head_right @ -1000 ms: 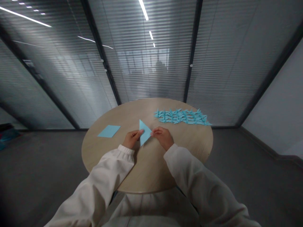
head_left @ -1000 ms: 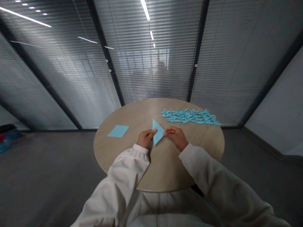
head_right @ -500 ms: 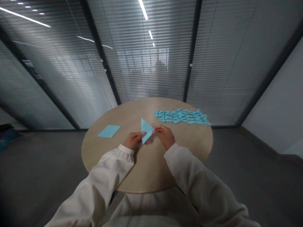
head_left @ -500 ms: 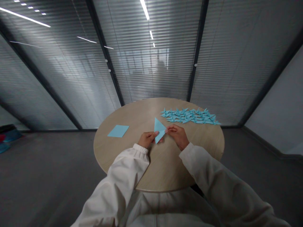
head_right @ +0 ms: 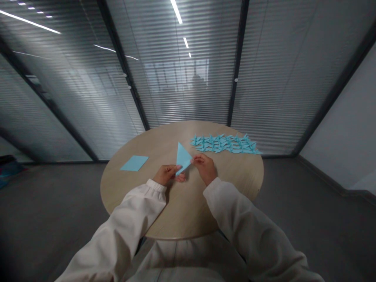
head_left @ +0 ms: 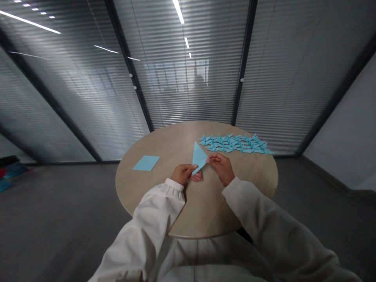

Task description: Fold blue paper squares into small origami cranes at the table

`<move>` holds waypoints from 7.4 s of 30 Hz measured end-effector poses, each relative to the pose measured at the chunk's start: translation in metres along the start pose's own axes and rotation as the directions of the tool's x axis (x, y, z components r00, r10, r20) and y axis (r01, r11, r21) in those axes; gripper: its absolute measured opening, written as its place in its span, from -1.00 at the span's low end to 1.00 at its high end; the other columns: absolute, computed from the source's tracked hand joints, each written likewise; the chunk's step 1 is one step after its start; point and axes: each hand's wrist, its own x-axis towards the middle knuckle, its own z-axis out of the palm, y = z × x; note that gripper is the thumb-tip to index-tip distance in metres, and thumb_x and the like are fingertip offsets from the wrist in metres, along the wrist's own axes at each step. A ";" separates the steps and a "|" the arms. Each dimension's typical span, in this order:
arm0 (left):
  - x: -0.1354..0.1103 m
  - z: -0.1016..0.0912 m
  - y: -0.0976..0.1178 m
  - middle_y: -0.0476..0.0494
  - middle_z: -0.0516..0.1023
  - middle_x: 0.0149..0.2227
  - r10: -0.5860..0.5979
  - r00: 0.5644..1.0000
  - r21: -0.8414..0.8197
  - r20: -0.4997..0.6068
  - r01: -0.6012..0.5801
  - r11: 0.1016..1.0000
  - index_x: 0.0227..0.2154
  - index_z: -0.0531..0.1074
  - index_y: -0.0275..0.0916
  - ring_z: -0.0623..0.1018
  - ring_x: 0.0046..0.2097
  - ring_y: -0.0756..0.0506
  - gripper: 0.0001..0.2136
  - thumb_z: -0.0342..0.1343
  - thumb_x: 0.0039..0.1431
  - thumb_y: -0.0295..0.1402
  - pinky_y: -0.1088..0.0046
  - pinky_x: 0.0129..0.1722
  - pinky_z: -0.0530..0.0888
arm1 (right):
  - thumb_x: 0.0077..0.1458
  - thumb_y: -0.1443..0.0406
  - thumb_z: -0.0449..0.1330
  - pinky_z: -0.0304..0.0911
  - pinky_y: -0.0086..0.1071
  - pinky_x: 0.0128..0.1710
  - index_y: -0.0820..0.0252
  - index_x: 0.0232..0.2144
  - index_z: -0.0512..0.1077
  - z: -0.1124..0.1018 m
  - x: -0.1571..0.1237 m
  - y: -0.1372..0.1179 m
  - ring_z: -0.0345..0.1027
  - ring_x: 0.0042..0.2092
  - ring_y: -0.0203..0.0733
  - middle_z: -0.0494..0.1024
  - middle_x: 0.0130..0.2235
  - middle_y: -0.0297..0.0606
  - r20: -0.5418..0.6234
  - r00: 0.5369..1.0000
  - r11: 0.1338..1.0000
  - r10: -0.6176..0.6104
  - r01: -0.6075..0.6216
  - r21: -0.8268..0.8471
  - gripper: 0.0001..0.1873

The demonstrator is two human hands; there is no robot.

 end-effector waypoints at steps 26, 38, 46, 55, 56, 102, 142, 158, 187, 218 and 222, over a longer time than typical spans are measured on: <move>-0.005 -0.001 0.000 0.03 0.34 -0.80 0.087 0.993 0.358 -0.083 -0.051 0.932 -0.62 0.26 -0.27 0.33 -0.77 0.05 -0.58 -0.05 0.04 0.02 0.60 -0.76 0.22 | -0.21 0.17 0.25 0.24 -0.37 -0.32 0.17 -0.45 0.39 -0.001 0.000 -0.004 0.36 -0.38 -0.22 0.49 -0.46 -0.31 -0.100 0.994 0.999 -0.050 0.051 0.007 -0.76; -0.005 -0.007 0.003 -0.26 0.44 -0.04 0.456 0.882 0.408 -0.117 -0.376 0.832 0.10 0.17 -0.22 0.49 -0.11 -0.10 -0.50 -0.03 0.11 -0.13 0.49 -0.38 0.48 | -0.27 0.20 0.28 0.23 -0.38 -0.32 0.19 -0.46 0.40 -0.002 0.002 -0.004 0.34 -0.41 -0.26 0.47 -0.49 -0.35 -0.051 0.994 0.989 0.092 -0.085 0.125 -0.74; -0.002 -0.014 0.003 -0.25 0.40 0.01 0.619 0.786 0.482 0.004 -0.543 0.687 -0.14 0.47 -0.21 0.40 0.03 -0.16 -0.69 0.06 0.09 -0.22 0.33 -0.07 0.41 | -0.30 0.21 0.31 0.23 -0.40 -0.36 0.21 -0.48 0.41 0.001 0.001 -0.001 0.34 -0.44 -0.29 0.50 -0.50 -0.34 0.089 0.984 0.975 0.152 -0.164 0.148 -0.73; 0.004 -0.013 0.003 -0.17 0.58 -0.32 0.553 0.808 0.358 -0.206 -0.463 0.811 -0.47 0.55 -0.25 0.53 -0.25 -0.12 -0.79 0.20 -0.09 -0.20 0.36 -0.18 0.45 | -0.22 0.21 0.25 0.25 -0.35 -0.29 0.20 -0.37 0.43 0.001 -0.002 -0.004 0.40 -0.36 -0.20 0.51 -0.47 -0.33 0.169 0.980 0.990 0.103 -0.117 0.075 -0.71; 0.003 -0.012 0.003 -0.16 0.58 -0.37 0.517 0.825 0.339 -0.227 -0.431 0.836 -0.48 0.54 -0.27 0.53 -0.30 -0.10 -0.78 0.21 -0.10 -0.20 0.38 -0.23 0.46 | -0.20 0.21 0.24 0.26 -0.34 -0.27 0.19 -0.34 0.43 0.001 -0.002 -0.004 0.40 -0.33 -0.19 0.52 -0.44 -0.32 0.174 0.982 0.994 0.079 -0.092 0.067 -0.70; -0.002 0.002 0.000 -0.11 0.53 -0.48 0.343 0.931 0.275 -0.122 -0.301 0.913 -0.45 0.48 -0.32 0.49 -0.45 0.00 -0.71 0.26 -0.20 -0.19 0.51 -0.41 0.43 | -0.18 0.09 0.25 0.25 -0.38 -0.36 0.22 -0.50 0.48 0.003 -0.004 -0.005 0.36 -0.39 -0.22 0.52 -0.46 -0.27 0.156 0.984 0.993 -0.081 0.094 -0.076 -0.70; -0.007 -0.001 0.011 -0.03 0.37 -0.54 0.566 0.805 0.704 -0.181 -0.296 0.646 -0.47 0.39 -0.25 0.34 -0.46 -0.01 -0.71 -0.10 0.15 -0.17 0.51 -0.42 0.26 | -0.07 0.15 0.18 0.26 -0.35 -0.27 0.18 -0.52 0.52 0.000 -0.005 -0.008 0.41 -0.36 -0.18 0.55 -0.47 -0.28 0.193 0.972 0.959 -0.133 0.176 -0.223 -0.77; -0.013 -0.001 0.014 0.03 0.30 -0.59 0.617 0.762 0.693 -0.199 -0.335 0.638 -0.47 0.42 -0.25 0.27 -0.54 0.05 -0.70 -0.07 0.15 -0.15 0.57 -0.51 0.18 | -0.07 0.20 0.18 0.24 -0.35 -0.27 0.17 -0.54 0.51 0.003 -0.008 -0.016 0.40 -0.36 -0.18 0.54 -0.48 -0.29 0.172 0.969 0.950 -0.176 0.213 -0.227 -0.82; -0.008 -0.001 0.010 0.00 0.42 -0.59 0.541 0.835 0.768 -0.103 -0.279 0.577 -0.49 0.44 -0.27 0.36 -0.52 0.05 -0.68 -0.07 0.14 -0.15 0.58 -0.46 0.24 | -0.05 0.12 0.18 0.27 -0.40 -0.34 0.21 -0.46 0.51 0.004 -0.006 -0.006 0.39 -0.39 -0.23 0.54 -0.43 -0.28 0.190 0.967 0.934 -0.167 0.217 -0.284 -0.73; 0.003 -0.012 0.000 -0.24 0.44 -0.07 0.659 0.707 0.800 0.258 -0.539 0.264 0.01 0.31 -0.20 0.39 -0.03 -0.16 -0.55 0.04 0.07 -0.12 0.24 -0.01 0.32 | -0.10 0.11 0.19 0.24 -0.42 -0.40 0.23 -0.49 0.46 0.003 -0.001 0.007 0.36 -0.43 -0.26 0.50 -0.48 -0.32 0.256 0.966 0.970 -0.044 0.103 -0.220 -0.72; 0.004 -0.016 -0.005 -0.24 0.48 -0.13 0.657 0.744 0.818 0.125 -0.452 0.356 -0.02 0.34 -0.22 0.43 -0.09 -0.16 -0.55 0.03 0.06 -0.09 0.25 -0.06 0.36 | -0.08 0.12 0.16 0.25 -0.41 -0.36 0.24 -0.50 0.47 0.005 -0.003 -0.003 0.37 -0.41 -0.25 0.51 -0.49 -0.32 0.289 0.957 0.983 -0.034 0.084 -0.162 -0.72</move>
